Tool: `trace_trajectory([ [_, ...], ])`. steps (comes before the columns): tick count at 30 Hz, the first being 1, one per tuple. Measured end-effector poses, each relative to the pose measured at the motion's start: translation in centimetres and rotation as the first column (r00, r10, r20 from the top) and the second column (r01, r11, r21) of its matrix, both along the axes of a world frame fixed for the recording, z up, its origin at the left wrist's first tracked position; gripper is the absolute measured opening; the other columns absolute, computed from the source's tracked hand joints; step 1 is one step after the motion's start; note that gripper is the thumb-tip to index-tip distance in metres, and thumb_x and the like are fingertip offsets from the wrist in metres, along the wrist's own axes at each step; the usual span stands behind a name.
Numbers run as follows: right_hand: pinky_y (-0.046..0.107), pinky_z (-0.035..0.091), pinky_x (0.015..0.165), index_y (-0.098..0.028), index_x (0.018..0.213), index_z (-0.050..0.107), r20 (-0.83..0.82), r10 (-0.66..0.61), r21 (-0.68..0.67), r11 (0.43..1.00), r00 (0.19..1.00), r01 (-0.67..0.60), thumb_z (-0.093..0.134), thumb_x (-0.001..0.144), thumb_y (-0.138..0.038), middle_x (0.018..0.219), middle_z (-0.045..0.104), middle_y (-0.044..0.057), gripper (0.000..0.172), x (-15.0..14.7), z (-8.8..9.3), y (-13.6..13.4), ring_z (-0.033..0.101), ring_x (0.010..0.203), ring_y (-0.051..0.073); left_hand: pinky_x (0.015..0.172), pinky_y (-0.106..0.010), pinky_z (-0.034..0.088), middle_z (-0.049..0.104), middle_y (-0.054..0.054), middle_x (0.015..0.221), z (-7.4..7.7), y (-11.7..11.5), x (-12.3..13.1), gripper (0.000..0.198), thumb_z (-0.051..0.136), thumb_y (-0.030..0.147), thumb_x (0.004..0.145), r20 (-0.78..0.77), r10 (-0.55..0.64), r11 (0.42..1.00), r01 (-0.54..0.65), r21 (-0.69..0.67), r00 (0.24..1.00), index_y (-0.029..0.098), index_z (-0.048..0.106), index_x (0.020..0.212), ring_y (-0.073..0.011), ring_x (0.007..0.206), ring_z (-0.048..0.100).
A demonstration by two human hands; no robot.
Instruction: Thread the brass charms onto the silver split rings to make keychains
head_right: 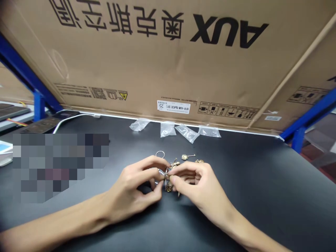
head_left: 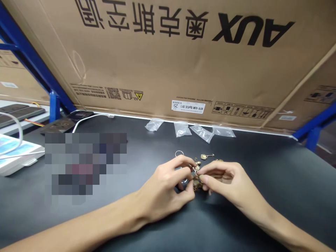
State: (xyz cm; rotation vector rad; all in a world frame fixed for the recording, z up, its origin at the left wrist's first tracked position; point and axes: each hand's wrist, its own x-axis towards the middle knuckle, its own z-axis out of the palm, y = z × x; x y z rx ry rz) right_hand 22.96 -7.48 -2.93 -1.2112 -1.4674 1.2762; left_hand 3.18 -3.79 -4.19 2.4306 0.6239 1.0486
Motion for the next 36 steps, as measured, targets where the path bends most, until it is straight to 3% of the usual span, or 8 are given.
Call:
trace_trajectory([
  [10, 0.024, 0.058, 0.065, -0.021, 0.101, 0.067, 0.084, -0.017, 0.035, 0.999, 0.996, 0.014, 0.067, 0.086, -0.032, 0.082, 0.075, 0.002, 0.019, -0.2, 0.0, -0.3, 0.071, 0.074, 0.016, 0.066, -0.021, 0.058, 0.065, -0.009, 0.104, -0.1, 0.2, -0.1, 0.011, 0.053, 0.009, 0.084, -0.01, 0.016, 1.0, -0.016, -0.004, 1.0, 0.015, 0.061, 0.079, -0.0112, 0.078, 0.063],
  [19, 0.025, 0.056, 0.08, -0.028, 0.12, 0.058, 0.396, -0.081, 0.361, 0.93, 0.915, -0.074, 0.062, 0.089, -0.024, 0.093, 0.077, -0.002, 0.031, -0.2, -0.1, -1.0, 0.072, 0.08, 0.013, 0.06, -0.016, 0.054, 0.065, -0.006, 0.102, 0.1, 0.3, -0.1, 0.01, 0.056, 0.006, 0.08, 0.022, 0.036, 0.999, -0.035, -0.02, 0.999, 0.015, 0.057, 0.076, -0.0072, 0.071, 0.06],
  [22, 0.026, 0.056, 0.08, -0.027, 0.118, 0.061, 0.479, -0.166, 0.445, 0.893, 0.862, -0.075, 0.061, 0.09, -0.029, 0.102, 0.075, -0.001, 0.029, 0.5, 0.6, -0.6, 0.071, 0.084, 0.015, 0.059, -0.016, 0.054, 0.064, -0.005, 0.103, 0.1, 0.5, -0.3, 0.011, 0.058, 0.005, 0.078, 0.052, 0.054, 0.998, -0.052, -0.041, 0.997, 0.015, 0.056, 0.075, -0.0059, 0.068, 0.06],
  [25, 0.026, 0.054, 0.073, -0.025, 0.098, 0.069, 0.553, -0.264, 0.477, 0.878, 0.79, -0.041, 0.056, 0.093, -0.033, 0.093, 0.075, -0.001, 0.016, 1.9, 1.6, 0.2, 0.069, 0.077, 0.016, 0.059, -0.016, 0.055, 0.064, -0.005, 0.105, 0.1, 0.7, -0.5, 0.013, 0.058, 0.003, 0.077, 0.058, 0.075, 0.997, -0.073, -0.035, 0.995, 0.015, 0.055, 0.075, -0.0037, 0.062, 0.057],
  [30, 0.027, 0.049, 0.064, -0.025, 0.094, 0.071, 0.758, -0.066, 0.346, 0.884, 0.648, -0.315, 0.054, 0.095, -0.033, 0.087, 0.073, 0.0, 0.018, 4.5, 2.4, 1.2, 0.064, 0.067, 0.015, 0.058, -0.016, 0.055, 0.064, -0.005, 0.106, 0.1, 0.8, -0.7, 0.012, 0.057, 0.003, 0.077, 0.042, 0.076, 0.996, -0.074, -0.042, 0.996, 0.015, 0.056, 0.074, -0.0042, 0.062, 0.058],
  [36, 0.029, 0.049, 0.067, -0.025, 0.1, 0.07, 0.848, -0.149, 0.396, 0.816, 0.509, -0.421, 0.052, 0.096, -0.032, 0.094, 0.071, 0.004, 0.02, 5.1, 1.5, 1.4, 0.066, 0.077, 0.018, 0.057, -0.016, 0.054, 0.064, -0.006, 0.103, 0.2, 0.9, -0.6, 0.012, 0.056, 0.003, 0.077, 0.034, 0.071, 0.997, -0.07, -0.034, 0.997, 0.015, 0.057, 0.074, -0.0047, 0.062, 0.058],
])
